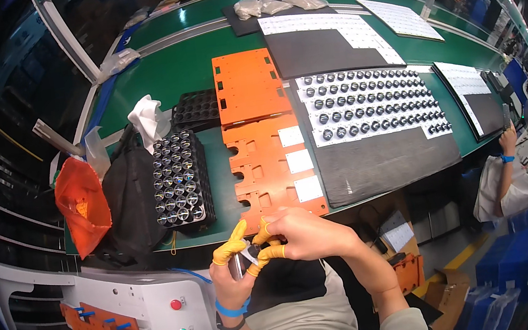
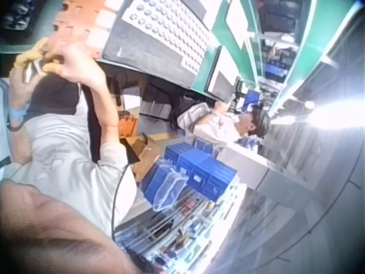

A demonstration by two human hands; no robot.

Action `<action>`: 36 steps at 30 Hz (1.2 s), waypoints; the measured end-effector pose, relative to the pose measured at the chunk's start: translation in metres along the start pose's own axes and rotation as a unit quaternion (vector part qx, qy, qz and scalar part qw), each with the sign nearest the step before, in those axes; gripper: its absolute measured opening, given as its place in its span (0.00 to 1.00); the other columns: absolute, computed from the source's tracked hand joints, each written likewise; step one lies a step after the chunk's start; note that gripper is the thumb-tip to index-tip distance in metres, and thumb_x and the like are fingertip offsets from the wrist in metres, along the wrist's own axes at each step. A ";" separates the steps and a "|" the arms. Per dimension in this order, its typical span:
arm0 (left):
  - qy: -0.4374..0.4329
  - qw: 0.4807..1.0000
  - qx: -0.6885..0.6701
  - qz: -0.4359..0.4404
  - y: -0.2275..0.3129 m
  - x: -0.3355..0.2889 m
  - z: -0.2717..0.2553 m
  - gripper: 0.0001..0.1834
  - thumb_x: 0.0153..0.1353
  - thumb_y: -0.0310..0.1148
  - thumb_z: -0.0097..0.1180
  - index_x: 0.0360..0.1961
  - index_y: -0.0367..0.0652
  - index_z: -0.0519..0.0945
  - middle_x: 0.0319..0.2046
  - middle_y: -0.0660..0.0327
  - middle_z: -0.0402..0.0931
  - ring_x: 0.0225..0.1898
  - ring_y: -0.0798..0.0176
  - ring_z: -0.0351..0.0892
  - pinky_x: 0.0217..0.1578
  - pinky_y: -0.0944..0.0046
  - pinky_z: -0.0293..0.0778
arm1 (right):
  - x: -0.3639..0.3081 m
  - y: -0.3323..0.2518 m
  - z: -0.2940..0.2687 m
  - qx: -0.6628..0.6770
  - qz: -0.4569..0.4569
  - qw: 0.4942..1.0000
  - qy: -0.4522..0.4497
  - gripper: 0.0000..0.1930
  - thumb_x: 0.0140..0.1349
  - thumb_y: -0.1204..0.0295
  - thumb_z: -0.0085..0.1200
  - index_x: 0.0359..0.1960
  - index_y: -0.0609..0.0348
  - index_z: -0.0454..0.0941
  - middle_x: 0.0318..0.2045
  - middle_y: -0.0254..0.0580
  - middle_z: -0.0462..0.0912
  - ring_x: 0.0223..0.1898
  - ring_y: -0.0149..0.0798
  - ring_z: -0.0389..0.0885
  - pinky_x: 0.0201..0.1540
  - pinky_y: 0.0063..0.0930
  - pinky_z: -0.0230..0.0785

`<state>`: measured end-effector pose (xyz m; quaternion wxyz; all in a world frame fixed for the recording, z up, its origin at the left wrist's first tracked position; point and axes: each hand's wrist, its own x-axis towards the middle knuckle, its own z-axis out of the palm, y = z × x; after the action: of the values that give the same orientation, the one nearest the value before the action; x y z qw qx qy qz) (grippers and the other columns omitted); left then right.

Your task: The person places small cylindrical components into an orange fixture, then uses a press machine to secure them. They repeat this process, picking components from a tray and placing them into the fixture before pressing.

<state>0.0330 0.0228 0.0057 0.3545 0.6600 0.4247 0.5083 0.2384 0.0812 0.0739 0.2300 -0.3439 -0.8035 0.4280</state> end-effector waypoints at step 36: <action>0.106 0.872 -0.428 -0.211 0.015 0.019 0.018 0.25 0.63 0.31 0.66 0.56 0.44 0.68 0.66 0.44 0.68 0.37 0.77 0.74 0.31 0.76 0.71 | -0.001 0.011 0.020 -0.012 -0.124 0.975 0.183 0.21 0.52 0.73 0.62 0.50 0.58 0.83 0.41 0.43 0.77 0.41 0.47 0.72 0.45 0.38 0.66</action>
<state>0.0561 0.0337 0.0217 0.6542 0.2801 0.3299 0.6203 0.2294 0.0744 0.0543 0.4203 -0.3171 -0.7890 0.3166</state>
